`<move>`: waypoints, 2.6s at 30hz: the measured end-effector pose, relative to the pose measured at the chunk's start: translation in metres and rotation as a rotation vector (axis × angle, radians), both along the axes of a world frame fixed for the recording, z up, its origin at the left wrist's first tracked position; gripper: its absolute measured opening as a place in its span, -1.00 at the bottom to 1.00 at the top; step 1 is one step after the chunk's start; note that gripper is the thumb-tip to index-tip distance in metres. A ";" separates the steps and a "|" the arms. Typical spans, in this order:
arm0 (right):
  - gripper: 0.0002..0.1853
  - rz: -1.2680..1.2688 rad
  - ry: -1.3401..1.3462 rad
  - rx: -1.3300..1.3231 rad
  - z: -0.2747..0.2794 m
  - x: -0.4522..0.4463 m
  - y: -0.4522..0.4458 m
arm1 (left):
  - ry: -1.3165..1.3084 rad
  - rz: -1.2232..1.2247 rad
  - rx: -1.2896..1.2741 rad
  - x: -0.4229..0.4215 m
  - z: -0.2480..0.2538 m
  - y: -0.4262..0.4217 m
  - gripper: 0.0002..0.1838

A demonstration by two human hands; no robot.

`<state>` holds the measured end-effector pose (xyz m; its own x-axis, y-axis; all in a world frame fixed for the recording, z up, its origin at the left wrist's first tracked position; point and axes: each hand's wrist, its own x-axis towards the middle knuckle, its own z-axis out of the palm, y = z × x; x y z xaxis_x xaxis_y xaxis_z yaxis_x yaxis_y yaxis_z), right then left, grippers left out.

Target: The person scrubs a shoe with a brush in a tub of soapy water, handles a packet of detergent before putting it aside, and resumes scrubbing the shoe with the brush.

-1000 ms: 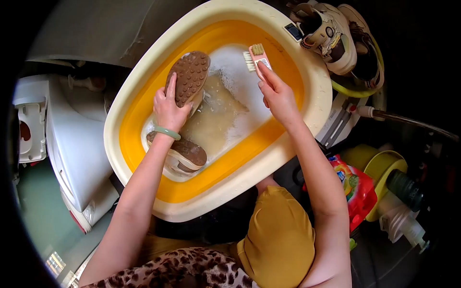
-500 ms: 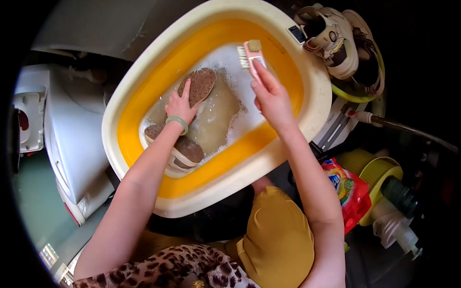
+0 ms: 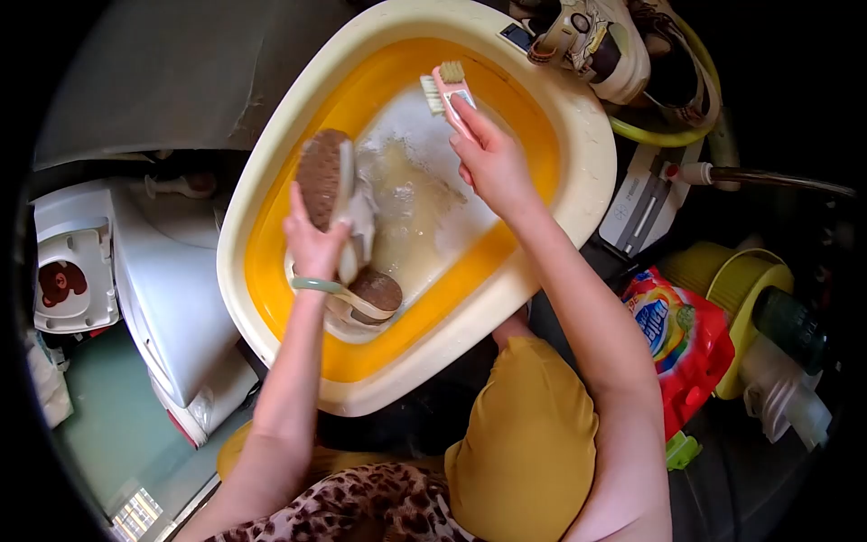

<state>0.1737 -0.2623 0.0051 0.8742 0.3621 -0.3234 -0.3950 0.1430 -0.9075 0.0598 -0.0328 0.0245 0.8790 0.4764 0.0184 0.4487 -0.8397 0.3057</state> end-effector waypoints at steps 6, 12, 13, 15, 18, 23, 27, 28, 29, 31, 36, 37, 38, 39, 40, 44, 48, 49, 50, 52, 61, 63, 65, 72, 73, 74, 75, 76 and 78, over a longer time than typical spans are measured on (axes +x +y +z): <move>-0.46 0.026 0.053 0.011 -0.024 -0.013 -0.003 | 0.364 0.087 0.022 -0.006 -0.063 -0.065 -0.07; -0.48 0.066 0.132 -0.111 -0.022 -0.015 -0.016 | 0.331 0.106 0.135 -0.013 -0.103 -0.076 -0.09; -0.48 0.085 0.135 -0.117 -0.028 -0.018 -0.013 | 0.311 0.093 0.128 -0.012 -0.105 -0.076 -0.09; -0.47 0.054 0.061 -0.074 -0.035 -0.014 -0.014 | 0.302 0.094 0.108 -0.006 -0.102 -0.073 -0.06; -0.46 0.028 0.099 0.004 -0.010 -0.020 -0.002 | 0.470 0.096 -0.062 0.004 -0.084 -0.062 0.02; -0.45 -0.006 0.085 0.082 -0.001 -0.020 0.006 | 0.303 0.054 -0.041 0.018 -0.029 -0.023 -0.02; -0.44 -0.043 0.076 0.077 0.011 -0.005 0.007 | -0.072 0.070 -0.039 0.024 0.012 0.004 0.03; -0.44 -0.052 0.068 0.089 0.012 -0.002 0.008 | -0.074 0.066 -0.047 0.025 0.012 0.003 0.03; -0.44 -0.059 0.061 0.104 0.012 0.000 0.008 | -0.092 0.059 -0.007 0.024 0.012 0.004 0.05; -0.44 -0.053 0.076 0.086 0.012 -0.002 0.007 | -0.108 0.054 0.037 0.022 0.005 0.001 0.07; -0.44 -0.031 0.113 0.041 -0.007 -0.010 0.000 | 0.257 0.144 -0.129 0.016 -0.058 -0.035 0.04; -0.45 -0.036 0.104 0.040 -0.012 -0.010 -0.002 | 0.346 0.179 -0.169 0.015 -0.064 -0.043 0.02; -0.45 -0.037 0.099 0.041 -0.017 -0.011 -0.004 | 0.342 0.147 -0.087 0.010 -0.074 -0.050 0.00; -0.45 -0.022 0.107 0.011 -0.018 -0.011 -0.007 | 0.344 0.116 -0.006 0.004 -0.083 -0.057 -0.02; -0.46 -0.019 0.114 -0.002 -0.018 -0.010 -0.008 | 0.296 0.094 0.069 -0.002 -0.088 -0.062 -0.07; -0.46 0.005 0.170 -0.106 -0.005 -0.007 -0.010 | 0.268 0.119 0.097 -0.005 -0.102 -0.070 -0.09; -0.44 -0.026 0.150 0.012 0.001 -0.009 0.000 | 0.292 0.118 0.054 0.004 -0.095 -0.065 -0.06; -0.44 -0.015 0.135 0.047 0.006 -0.011 0.003 | 0.349 0.121 -0.035 0.008 -0.090 -0.060 -0.04; -0.45 0.004 0.126 0.064 0.012 -0.012 0.005 | 0.416 0.122 -0.118 0.010 -0.085 -0.052 -0.02; -0.45 -0.005 0.141 0.097 0.016 -0.018 0.009 | 0.412 0.071 -0.163 0.017 -0.067 -0.027 0.01; -0.48 -0.032 0.087 0.173 0.015 -0.008 0.016 | -0.162 -0.168 0.053 0.029 0.050 0.044 0.00; -0.48 0.001 0.093 0.131 0.013 -0.006 0.018 | -0.132 -0.185 0.048 0.027 0.049 0.040 -0.02; -0.48 0.012 0.098 0.108 0.009 -0.009 0.017 | -0.095 -0.145 0.024 0.024 0.033 0.029 -0.06; -0.47 -0.002 0.106 0.043 -0.010 -0.009 0.018 | 0.280 -0.030 -0.003 0.004 -0.066 -0.033 -0.03; -0.47 0.014 0.113 0.045 -0.012 -0.007 0.018 | 0.310 -0.043 0.014 0.001 -0.076 -0.039 -0.04; -0.47 0.026 0.122 0.027 -0.012 -0.006 0.016 | 0.318 -0.029 0.009 -0.003 -0.085 -0.043 -0.04; -0.47 0.038 0.131 0.006 -0.013 -0.004 0.015 | 0.298 -0.050 0.046 -0.005 -0.089 -0.047 -0.06; -0.48 0.005 0.129 0.023 -0.015 -0.003 0.016 | 0.279 -0.074 0.086 -0.008 -0.093 -0.051 -0.07; -0.47 0.036 0.147 -0.028 -0.015 -0.004 0.010 | 0.293 -0.057 0.095 -0.011 -0.101 -0.055 -0.08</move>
<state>0.1700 -0.2525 -0.0103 0.8029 0.3816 -0.4578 -0.5287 0.1014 -0.8427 0.0486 -0.0874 -0.0761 0.8787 0.4349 -0.1970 0.4578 -0.8846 0.0891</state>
